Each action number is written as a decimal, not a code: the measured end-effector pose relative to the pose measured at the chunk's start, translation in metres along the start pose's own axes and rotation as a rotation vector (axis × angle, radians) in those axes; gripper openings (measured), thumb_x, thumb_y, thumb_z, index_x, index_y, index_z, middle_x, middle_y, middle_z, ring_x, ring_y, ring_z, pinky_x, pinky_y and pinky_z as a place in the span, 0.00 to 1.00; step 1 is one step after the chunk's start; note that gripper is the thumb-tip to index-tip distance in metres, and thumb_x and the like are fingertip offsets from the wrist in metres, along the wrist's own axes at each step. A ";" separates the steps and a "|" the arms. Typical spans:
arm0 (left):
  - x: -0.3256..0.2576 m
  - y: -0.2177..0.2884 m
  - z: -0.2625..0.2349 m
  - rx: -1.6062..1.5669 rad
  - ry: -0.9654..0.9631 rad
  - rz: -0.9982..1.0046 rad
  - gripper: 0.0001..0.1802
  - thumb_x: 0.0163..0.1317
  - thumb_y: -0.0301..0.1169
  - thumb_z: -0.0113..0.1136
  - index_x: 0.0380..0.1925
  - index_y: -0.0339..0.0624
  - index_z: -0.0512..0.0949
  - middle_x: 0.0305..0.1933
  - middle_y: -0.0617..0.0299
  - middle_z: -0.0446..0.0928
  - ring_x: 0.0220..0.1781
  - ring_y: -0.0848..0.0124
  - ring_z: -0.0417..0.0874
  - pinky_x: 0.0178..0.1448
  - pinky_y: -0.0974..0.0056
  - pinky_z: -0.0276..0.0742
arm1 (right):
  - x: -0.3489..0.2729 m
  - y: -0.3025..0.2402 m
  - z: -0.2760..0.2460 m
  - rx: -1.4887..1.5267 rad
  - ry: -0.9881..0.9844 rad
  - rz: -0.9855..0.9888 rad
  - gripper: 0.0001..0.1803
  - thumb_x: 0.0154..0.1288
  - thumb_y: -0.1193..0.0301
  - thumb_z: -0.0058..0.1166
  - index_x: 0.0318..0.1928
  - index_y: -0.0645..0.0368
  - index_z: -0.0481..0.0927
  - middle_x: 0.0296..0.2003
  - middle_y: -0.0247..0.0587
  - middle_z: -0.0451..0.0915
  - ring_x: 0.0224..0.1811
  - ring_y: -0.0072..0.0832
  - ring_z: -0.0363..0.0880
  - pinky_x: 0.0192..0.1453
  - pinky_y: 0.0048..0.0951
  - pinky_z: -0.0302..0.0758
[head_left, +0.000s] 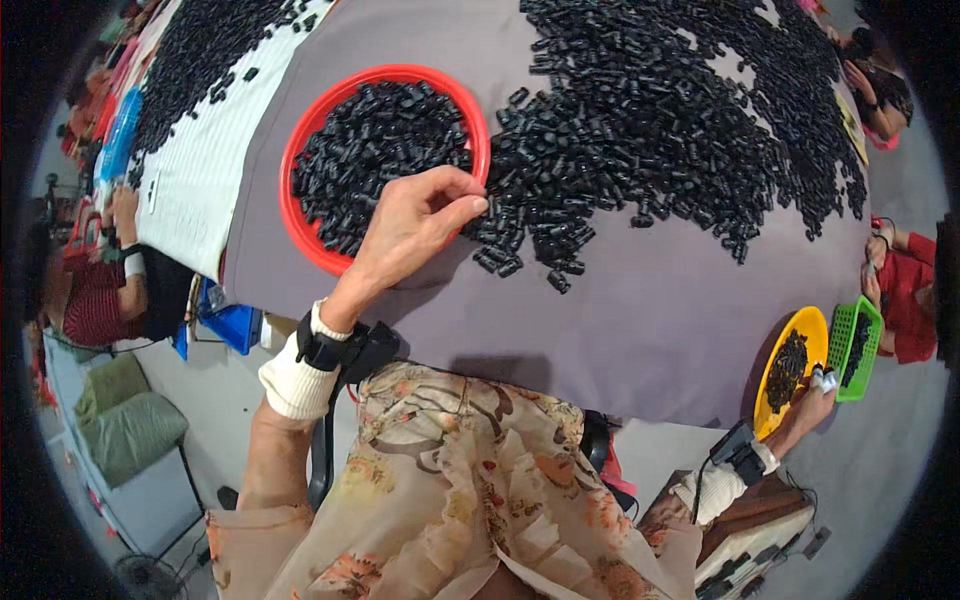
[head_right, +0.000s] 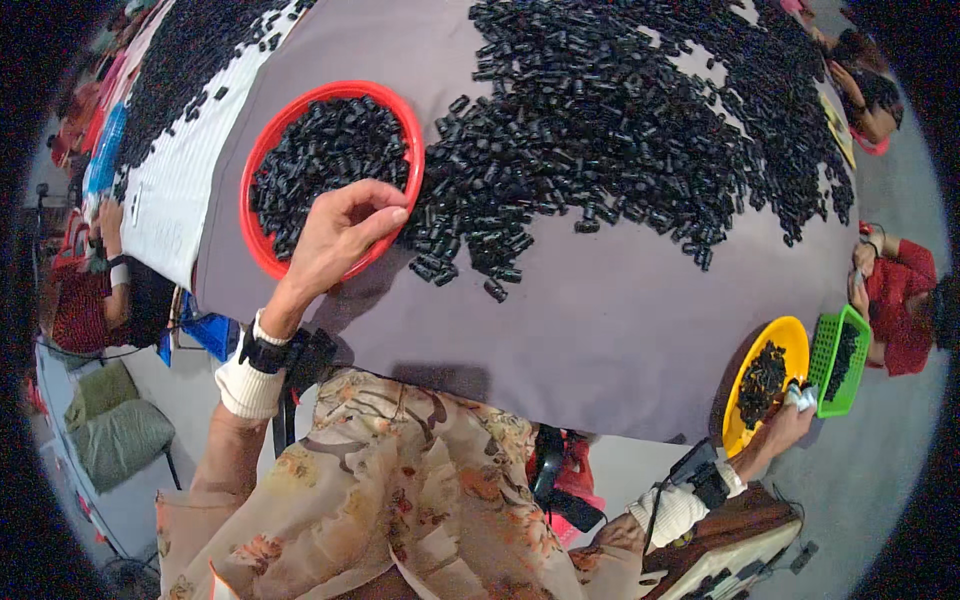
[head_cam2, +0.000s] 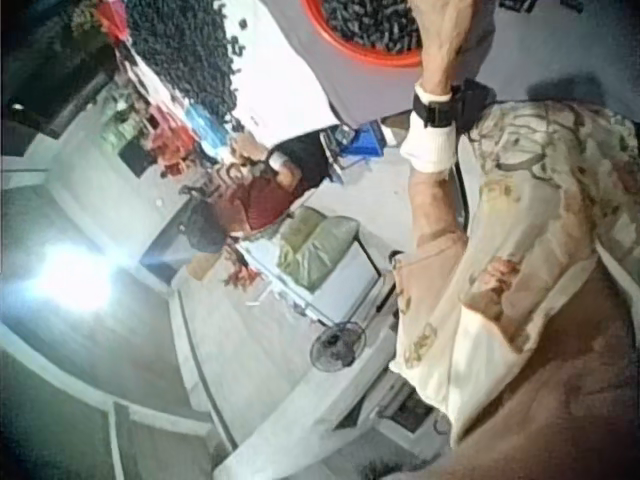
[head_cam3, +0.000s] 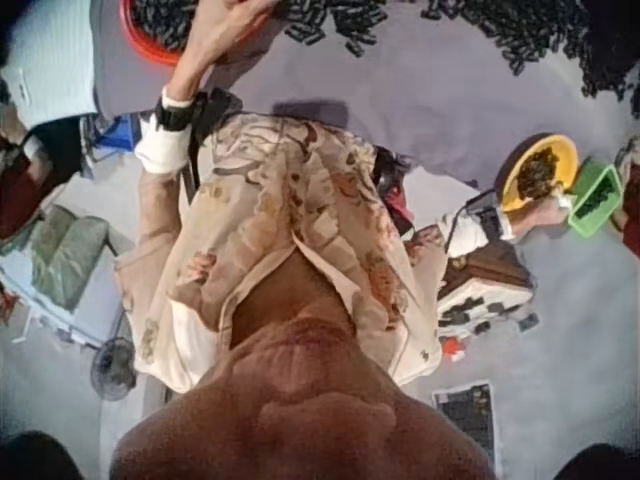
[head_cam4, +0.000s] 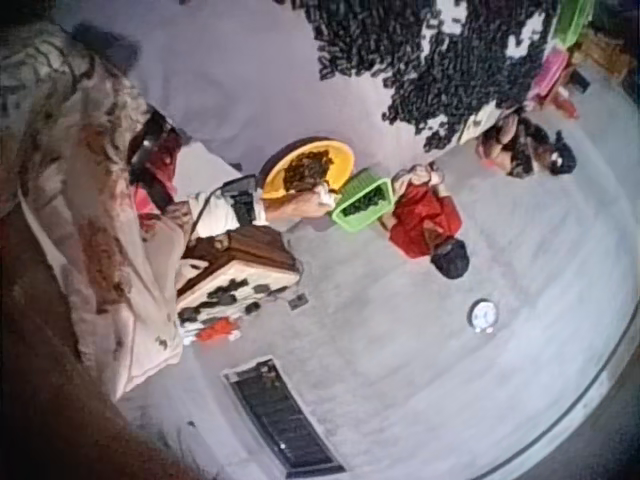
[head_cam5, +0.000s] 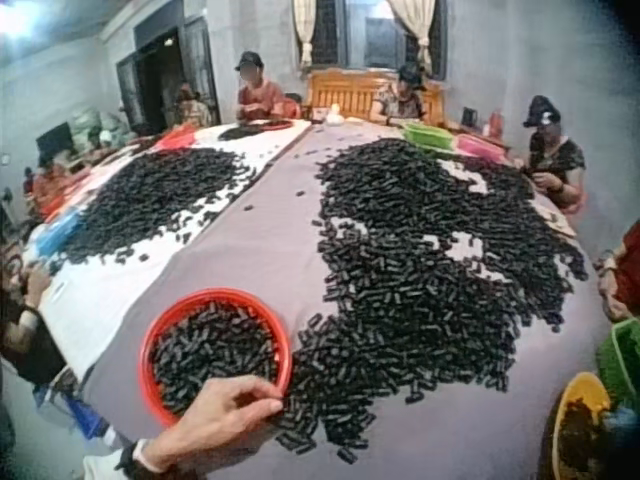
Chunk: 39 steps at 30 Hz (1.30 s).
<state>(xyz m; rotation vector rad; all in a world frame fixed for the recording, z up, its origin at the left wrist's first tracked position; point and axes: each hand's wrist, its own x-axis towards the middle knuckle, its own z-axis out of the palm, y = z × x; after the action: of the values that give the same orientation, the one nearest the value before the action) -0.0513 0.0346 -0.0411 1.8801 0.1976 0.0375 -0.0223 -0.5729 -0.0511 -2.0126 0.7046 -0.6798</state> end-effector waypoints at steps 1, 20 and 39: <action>-0.002 0.003 0.000 0.039 -0.012 0.035 0.09 0.55 0.30 0.59 0.32 0.35 0.78 0.23 0.64 0.76 0.24 0.80 0.73 0.28 0.72 0.69 | -0.007 -0.008 0.007 0.044 -0.051 -0.006 0.11 0.57 0.74 0.52 0.42 0.56 0.75 0.24 0.26 0.71 0.17 0.12 0.64 0.16 0.13 0.55; -0.019 -0.007 0.075 0.611 -0.317 0.568 0.10 0.47 0.25 0.55 0.33 0.40 0.75 0.30 0.56 0.67 0.33 0.59 0.73 0.33 0.59 0.72 | -0.198 -0.178 0.237 0.208 -1.322 -0.308 0.08 0.54 0.69 0.56 0.35 0.56 0.78 0.20 0.24 0.72 0.15 0.09 0.65 0.15 0.12 0.58; 0.011 0.018 0.001 -0.266 -0.084 -0.084 0.10 0.57 0.24 0.55 0.39 0.38 0.77 0.32 0.62 0.76 0.29 0.75 0.76 0.36 0.72 0.72 | -0.209 -0.221 0.254 0.344 -1.363 -0.109 0.08 0.57 0.68 0.53 0.35 0.58 0.76 0.16 0.24 0.68 0.15 0.10 0.63 0.15 0.12 0.58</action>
<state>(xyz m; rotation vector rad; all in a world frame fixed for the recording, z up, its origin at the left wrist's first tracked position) -0.0387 0.0302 -0.0245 1.6039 0.2035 -0.0699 0.0570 -0.1857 -0.0203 -1.6815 -0.3251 0.5327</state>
